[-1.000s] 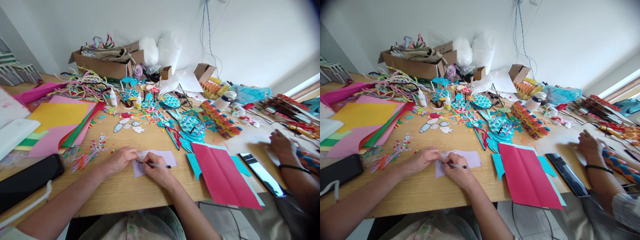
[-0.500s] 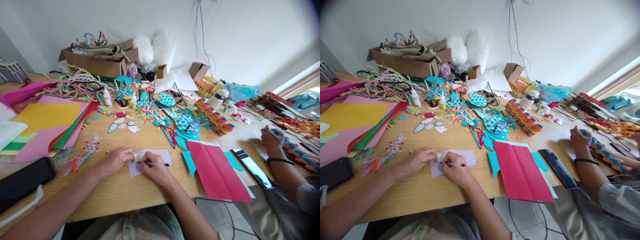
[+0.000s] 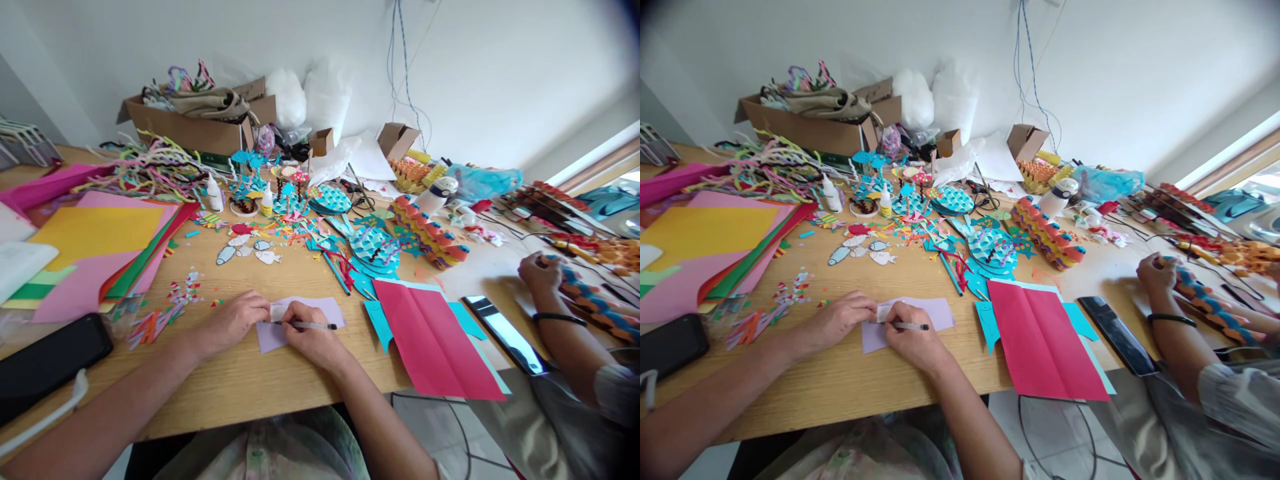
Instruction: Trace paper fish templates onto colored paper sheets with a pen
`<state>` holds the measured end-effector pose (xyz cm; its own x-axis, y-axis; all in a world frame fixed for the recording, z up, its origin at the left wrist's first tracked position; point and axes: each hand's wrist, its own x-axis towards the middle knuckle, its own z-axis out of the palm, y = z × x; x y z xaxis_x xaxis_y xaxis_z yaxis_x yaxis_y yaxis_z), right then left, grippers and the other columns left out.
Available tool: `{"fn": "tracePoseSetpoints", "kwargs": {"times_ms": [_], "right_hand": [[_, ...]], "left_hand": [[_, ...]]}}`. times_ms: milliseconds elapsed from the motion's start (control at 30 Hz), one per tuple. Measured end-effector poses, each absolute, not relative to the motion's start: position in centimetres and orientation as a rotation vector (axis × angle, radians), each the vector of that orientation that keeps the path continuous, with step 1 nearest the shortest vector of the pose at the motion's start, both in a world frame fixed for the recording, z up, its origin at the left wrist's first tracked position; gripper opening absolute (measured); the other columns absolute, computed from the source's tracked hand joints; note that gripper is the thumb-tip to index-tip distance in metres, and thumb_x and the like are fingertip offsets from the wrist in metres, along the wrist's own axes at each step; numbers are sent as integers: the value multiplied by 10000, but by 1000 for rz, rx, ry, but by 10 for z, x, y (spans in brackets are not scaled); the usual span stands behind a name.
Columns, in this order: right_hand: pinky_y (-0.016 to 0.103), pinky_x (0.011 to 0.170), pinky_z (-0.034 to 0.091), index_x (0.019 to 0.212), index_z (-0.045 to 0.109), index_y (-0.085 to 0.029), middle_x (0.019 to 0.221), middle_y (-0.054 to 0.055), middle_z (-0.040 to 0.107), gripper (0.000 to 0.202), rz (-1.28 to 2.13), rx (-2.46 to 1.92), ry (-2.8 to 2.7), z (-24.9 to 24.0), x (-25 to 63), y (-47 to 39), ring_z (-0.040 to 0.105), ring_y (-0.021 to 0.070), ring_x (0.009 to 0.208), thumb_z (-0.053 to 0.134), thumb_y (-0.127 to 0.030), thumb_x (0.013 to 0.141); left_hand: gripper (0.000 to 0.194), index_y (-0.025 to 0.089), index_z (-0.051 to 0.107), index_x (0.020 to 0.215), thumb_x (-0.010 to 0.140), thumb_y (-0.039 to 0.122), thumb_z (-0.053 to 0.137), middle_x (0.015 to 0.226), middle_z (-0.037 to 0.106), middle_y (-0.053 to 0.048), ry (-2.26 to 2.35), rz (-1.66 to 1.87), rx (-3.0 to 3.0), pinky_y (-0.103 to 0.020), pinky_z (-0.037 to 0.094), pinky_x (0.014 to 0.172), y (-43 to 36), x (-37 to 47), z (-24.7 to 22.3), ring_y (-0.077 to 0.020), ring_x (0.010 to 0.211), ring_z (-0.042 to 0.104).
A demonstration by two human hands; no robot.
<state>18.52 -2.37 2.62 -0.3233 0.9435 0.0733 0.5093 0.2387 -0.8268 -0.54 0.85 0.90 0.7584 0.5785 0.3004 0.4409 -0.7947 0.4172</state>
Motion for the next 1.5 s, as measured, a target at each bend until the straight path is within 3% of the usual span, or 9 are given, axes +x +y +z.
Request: {"fn": "tracePoseSetpoints", "kwargs": {"times_ms": [333,733,1300,1500], "right_hand": [[181,532,317,629,500,-178,588,-47,483,109,956,-1305,-2004,30,187,-20,407,79,533,494,-76,668],[172,497,300,625,500,-171,566,-53,458,92,1015,-1310,-1939,26,190,-19,383,70,513,491,-93,673],[181,503,291,612,480,-179,552,-61,447,107,991,-1314,-1925,27,191,-19,370,72,503,486,-89,670],[180,506,294,625,492,-179,569,-53,468,104,977,-1318,-1961,29,192,-19,388,77,521,486,-85,668]], "left_hand": [[289,162,601,768,871,98,338,820,616,-20,851,419,2535,-261,403,723,9,1,13,-153,799,522],[278,167,576,735,866,81,346,777,593,-14,849,513,2555,-251,392,688,6,1,7,-148,761,509],[270,163,612,830,867,81,357,828,611,-33,838,545,2580,-266,424,704,3,2,12,-157,786,521],[312,203,627,967,871,92,352,897,605,-34,859,547,2552,-273,424,745,1,1,8,-162,854,512]]}}
